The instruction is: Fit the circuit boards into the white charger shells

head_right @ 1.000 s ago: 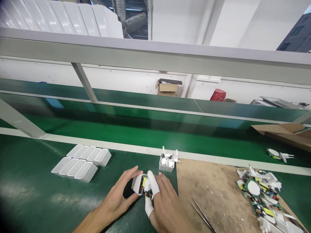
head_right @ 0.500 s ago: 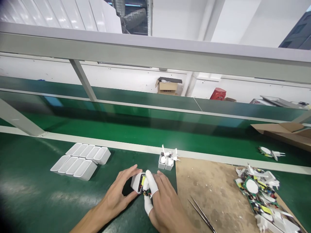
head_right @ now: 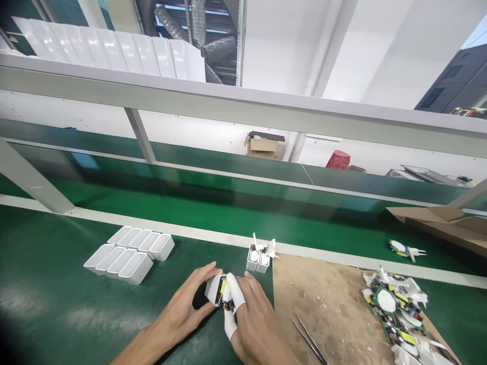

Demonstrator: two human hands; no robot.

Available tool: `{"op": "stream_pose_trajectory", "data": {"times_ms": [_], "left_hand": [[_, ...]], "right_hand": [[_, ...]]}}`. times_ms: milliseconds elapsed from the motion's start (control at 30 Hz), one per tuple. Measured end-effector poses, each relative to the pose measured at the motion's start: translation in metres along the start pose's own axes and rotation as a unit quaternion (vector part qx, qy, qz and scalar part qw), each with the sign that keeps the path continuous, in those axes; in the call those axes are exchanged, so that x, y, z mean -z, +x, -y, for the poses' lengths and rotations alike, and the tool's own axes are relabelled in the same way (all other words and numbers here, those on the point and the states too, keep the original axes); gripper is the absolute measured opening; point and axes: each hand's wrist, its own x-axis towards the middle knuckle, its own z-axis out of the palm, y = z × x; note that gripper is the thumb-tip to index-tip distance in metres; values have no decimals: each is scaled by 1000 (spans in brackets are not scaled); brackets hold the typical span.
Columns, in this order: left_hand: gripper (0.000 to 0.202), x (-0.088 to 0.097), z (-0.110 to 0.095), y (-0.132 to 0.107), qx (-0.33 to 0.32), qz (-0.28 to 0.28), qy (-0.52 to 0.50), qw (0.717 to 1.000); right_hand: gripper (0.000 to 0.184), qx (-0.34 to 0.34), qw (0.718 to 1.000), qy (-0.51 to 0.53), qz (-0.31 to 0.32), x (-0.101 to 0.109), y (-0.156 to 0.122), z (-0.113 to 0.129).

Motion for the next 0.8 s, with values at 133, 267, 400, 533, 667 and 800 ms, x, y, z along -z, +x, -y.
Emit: {"op": "stream_pose_trajectory", "data": {"times_ms": [133, 267, 400, 533, 667, 800], "left_hand": [[77, 1, -2, 1, -1, -2, -4, 1000], [75, 2, -8, 2, -17, 0, -15, 1000], [73, 3, -8, 2, -11, 18, -53, 998], [72, 6, -3, 0, 52, 70, -136, 987], [95, 9, -6, 0, 128, 105, -105, 981], [72, 9, -11, 0, 130, 83, -117, 981]], "right_hand": [[73, -5, 1000, -5, 2, -3, -3, -1], [70, 0, 1000, -4, -7, -9, -8, -2], [63, -52, 993, 102, 21, -11, -12, -6], [45, -214, 939, 262, 71, -12, -15, -16], [43, -194, 929, 292, 121, -16, -10, -18], [39, -129, 948, 274, 101, -22, -2, -11]]}}
